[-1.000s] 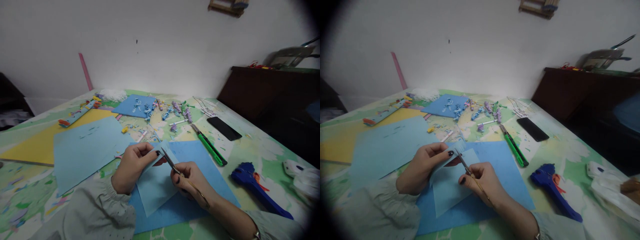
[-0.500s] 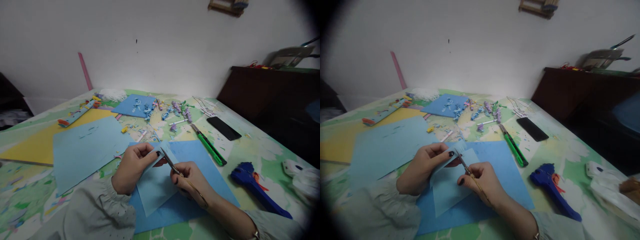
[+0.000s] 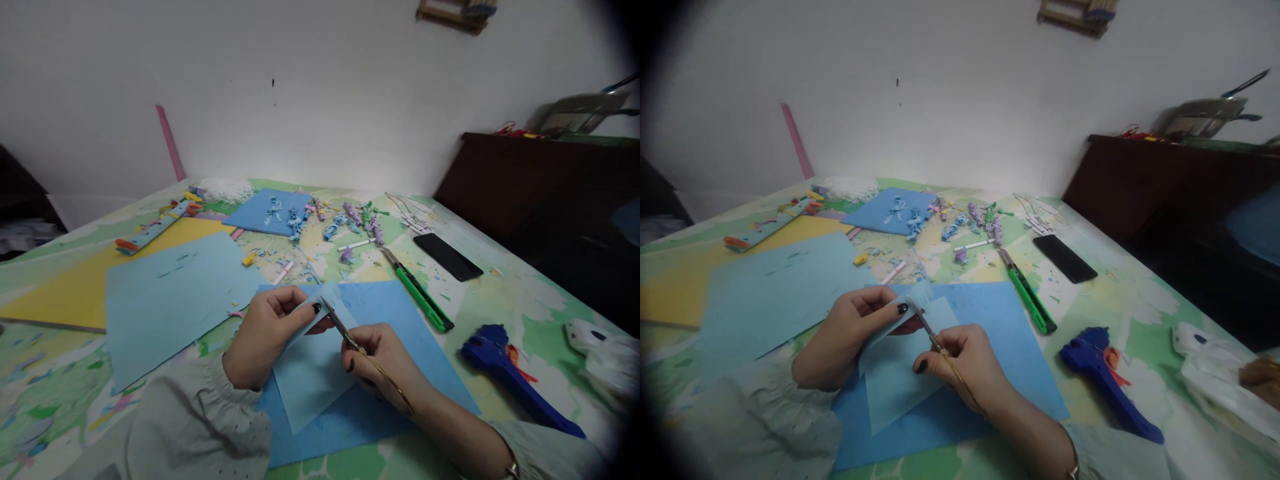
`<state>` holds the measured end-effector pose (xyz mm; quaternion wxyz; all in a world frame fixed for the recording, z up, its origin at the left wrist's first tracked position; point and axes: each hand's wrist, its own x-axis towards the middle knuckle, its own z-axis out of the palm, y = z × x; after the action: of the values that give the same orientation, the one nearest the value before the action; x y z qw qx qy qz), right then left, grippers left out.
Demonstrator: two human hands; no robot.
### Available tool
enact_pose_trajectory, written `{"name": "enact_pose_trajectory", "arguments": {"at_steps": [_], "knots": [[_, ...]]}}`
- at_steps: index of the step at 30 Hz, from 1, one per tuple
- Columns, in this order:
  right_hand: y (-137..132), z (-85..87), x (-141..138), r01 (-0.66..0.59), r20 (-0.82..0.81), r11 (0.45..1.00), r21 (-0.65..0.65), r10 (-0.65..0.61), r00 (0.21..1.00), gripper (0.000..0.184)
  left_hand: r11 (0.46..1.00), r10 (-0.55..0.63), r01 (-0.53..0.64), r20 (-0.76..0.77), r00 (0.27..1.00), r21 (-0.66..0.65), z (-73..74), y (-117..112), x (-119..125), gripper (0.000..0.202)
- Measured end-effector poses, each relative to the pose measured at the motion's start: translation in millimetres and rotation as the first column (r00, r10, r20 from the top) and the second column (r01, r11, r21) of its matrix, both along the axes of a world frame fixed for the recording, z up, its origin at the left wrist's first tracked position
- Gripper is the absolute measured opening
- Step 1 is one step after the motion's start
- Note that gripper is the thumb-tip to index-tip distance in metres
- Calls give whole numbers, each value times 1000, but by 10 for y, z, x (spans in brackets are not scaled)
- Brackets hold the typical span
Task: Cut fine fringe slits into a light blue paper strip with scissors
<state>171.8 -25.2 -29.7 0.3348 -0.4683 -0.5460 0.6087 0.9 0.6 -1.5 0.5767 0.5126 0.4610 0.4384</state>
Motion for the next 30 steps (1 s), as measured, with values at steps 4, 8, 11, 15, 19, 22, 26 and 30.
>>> {"name": "enact_pose_trajectory", "arguments": {"at_steps": [4, 8, 11, 15, 19, 22, 26, 30], "knots": [[2, 9, 1, 15, 14, 1000, -1, -15, 1000, 40, 1000, -15, 15, 30, 999, -21, -4, -12, -6, 17], [15, 11, -5, 19, 30, 1000, -7, -19, 999, 39, 1000, -25, 26, 50, 998, -7, 4, -17, -2, 18], [21, -5, -6, 27, 43, 1000, -7, -27, 999, 38, 1000, -25, 25, 33, 999, -9, -1, -11, -3, 19], [11, -34, 9, 11, 23, 1000, 2, -11, 1000, 41, 1000, -16, 16, 14, 1000, -18, -6, -5, -6, 19], [-4, -24, 27, -40, -48, 997, 60, 43, 998, 47, 1000, -2, 1, -16, 1000, -20, 5, -4, -3, 18], [-8, -11, 34, -54, -52, 996, 68, 58, 997, 49, 1000, -4, 4, -22, 1000, -13, 4, -8, -4, 19], [-4, -34, 28, -41, -33, 998, 44, 42, 999, 44, 1000, -5, 5, -11, 1000, -5, -13, -6, -7, 19], [2, -57, 16, -31, -40, 999, 27, 32, 999, 41, 1000, -6, 6, -14, 1000, 5, -19, 9, -5, 19]]}}
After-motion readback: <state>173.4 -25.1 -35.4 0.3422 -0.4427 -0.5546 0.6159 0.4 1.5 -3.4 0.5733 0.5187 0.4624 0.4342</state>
